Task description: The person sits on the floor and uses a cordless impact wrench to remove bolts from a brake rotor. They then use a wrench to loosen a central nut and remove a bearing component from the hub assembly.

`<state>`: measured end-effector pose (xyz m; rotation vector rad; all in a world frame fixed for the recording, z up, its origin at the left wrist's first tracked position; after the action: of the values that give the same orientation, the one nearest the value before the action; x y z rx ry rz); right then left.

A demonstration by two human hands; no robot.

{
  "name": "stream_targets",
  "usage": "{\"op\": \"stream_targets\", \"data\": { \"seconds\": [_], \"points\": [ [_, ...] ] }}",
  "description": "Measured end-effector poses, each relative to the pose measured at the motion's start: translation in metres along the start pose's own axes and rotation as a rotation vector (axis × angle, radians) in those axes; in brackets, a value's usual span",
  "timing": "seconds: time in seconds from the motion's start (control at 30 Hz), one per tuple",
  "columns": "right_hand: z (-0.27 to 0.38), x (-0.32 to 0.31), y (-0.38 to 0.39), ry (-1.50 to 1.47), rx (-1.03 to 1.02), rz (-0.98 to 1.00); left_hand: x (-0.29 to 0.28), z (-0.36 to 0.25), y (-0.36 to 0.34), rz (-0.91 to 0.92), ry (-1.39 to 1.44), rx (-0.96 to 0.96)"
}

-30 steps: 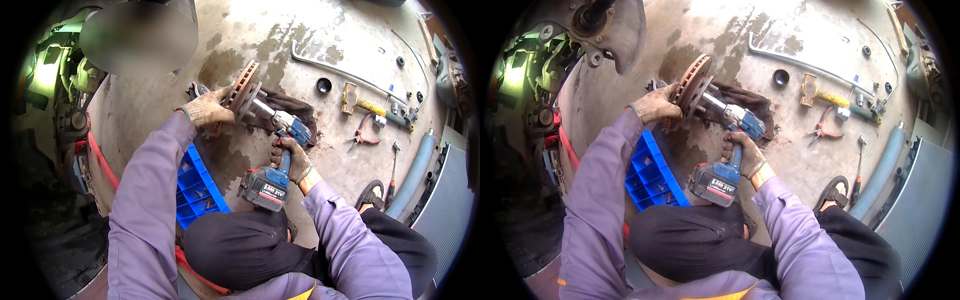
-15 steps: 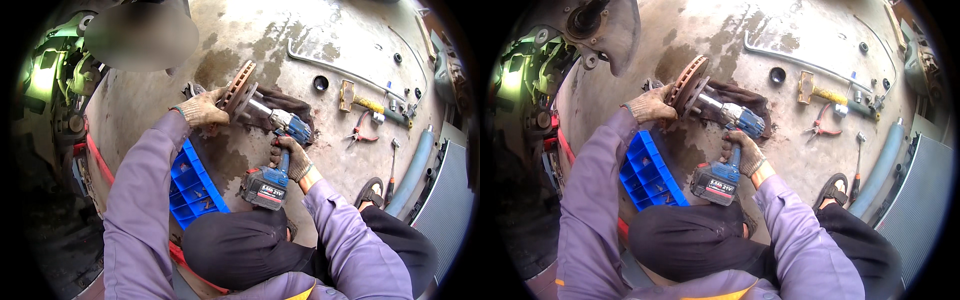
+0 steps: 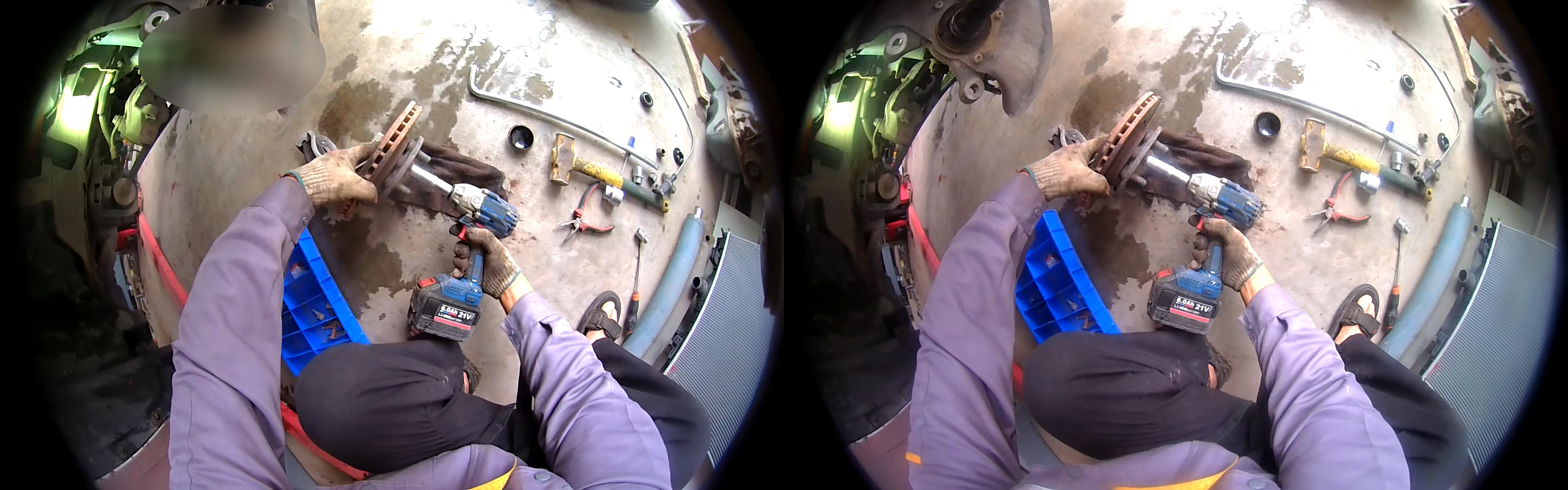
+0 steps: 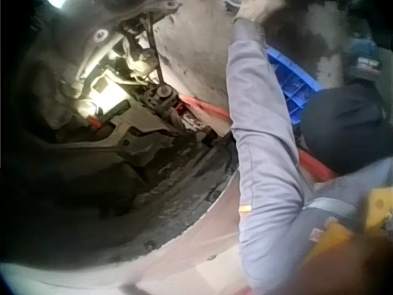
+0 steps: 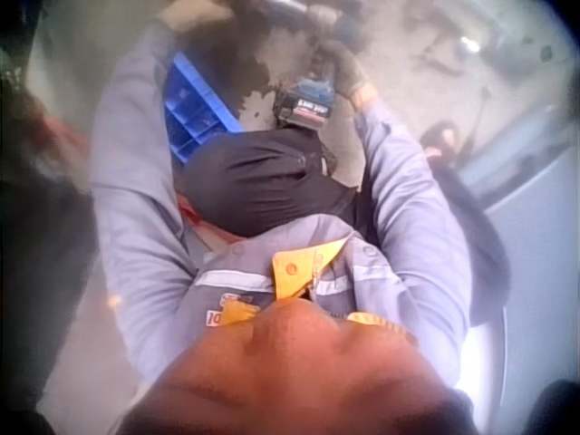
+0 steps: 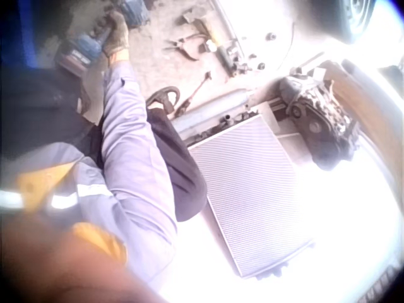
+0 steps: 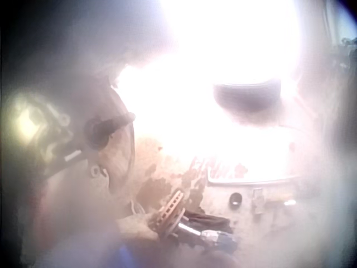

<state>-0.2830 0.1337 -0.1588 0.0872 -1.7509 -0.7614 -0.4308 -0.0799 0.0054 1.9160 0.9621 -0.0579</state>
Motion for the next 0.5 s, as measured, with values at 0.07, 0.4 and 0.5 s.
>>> {"op": "stream_targets", "data": {
  "seconds": [0.07, 0.4, 0.5],
  "points": [
    [0.0, -0.005, -0.001, -0.013, 0.008, -0.009, 0.0, -0.008, 0.003, -0.028, -0.034, -0.011],
    [-0.013, -0.057, 0.025, -0.193, 0.034, 0.028, -0.019, 0.016, -0.014, -0.006, 0.02, 0.063],
    [0.01, -0.108, 0.068, -0.031, 0.041, -0.214, -0.005, -0.005, -0.001, 0.029, 0.107, 0.051]
  ]
}}
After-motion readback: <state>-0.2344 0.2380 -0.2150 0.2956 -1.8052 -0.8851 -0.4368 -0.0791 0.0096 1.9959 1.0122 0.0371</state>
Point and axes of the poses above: each hand's wrist, its own y-axis away from the middle knuckle, its own x-axis out of the palm, z = x × y, the point moved 9 cm from there along -y, towards the middle knuckle, and after that the axes turned 7 degrees about x, right-handed, at the moved point
